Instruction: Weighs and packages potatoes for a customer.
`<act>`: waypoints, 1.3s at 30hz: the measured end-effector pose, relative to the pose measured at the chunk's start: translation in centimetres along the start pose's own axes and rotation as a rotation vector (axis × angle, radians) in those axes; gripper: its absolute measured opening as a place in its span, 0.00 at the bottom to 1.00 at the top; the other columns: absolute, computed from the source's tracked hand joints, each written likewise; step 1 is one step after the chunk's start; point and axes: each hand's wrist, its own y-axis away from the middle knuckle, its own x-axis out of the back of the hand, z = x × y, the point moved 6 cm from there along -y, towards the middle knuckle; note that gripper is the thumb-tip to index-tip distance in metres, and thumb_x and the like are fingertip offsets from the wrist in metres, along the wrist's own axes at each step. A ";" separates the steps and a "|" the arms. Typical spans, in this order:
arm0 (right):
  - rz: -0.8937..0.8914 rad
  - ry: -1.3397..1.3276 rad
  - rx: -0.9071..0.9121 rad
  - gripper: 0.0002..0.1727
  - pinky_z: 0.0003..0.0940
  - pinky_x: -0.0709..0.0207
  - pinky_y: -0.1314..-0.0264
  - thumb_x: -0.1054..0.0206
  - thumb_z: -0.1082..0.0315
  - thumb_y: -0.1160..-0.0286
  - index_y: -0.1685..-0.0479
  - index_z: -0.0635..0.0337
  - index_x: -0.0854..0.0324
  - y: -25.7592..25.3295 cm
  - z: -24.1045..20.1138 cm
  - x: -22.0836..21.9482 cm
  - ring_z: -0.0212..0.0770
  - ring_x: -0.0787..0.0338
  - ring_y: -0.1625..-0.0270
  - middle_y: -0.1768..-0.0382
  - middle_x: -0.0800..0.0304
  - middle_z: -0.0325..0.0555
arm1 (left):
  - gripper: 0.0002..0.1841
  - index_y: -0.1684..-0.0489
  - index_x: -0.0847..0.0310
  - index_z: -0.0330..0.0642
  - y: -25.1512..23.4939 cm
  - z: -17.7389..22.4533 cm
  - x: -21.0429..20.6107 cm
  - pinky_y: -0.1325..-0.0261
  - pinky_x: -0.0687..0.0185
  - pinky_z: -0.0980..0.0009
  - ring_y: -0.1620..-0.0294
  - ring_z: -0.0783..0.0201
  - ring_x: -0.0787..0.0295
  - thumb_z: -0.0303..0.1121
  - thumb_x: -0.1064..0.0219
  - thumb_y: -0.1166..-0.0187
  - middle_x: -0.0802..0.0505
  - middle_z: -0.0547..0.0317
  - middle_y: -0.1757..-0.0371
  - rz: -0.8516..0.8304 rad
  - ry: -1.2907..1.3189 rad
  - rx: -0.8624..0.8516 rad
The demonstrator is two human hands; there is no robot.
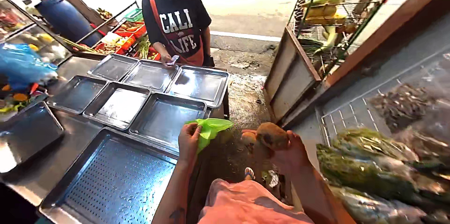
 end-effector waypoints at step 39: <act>-0.783 1.796 -0.040 0.32 0.60 0.24 0.28 0.47 0.41 0.10 0.27 0.58 0.19 -28.7 0.5 -22.8 0.55 0.13 0.32 0.36 0.12 0.57 | 0.10 0.47 0.25 0.48 -19.0 5.0 16.5 0.58 0.12 0.75 0.66 0.76 0.13 0.38 0.52 0.05 0.12 0.71 0.65 0.468 0.798 0.004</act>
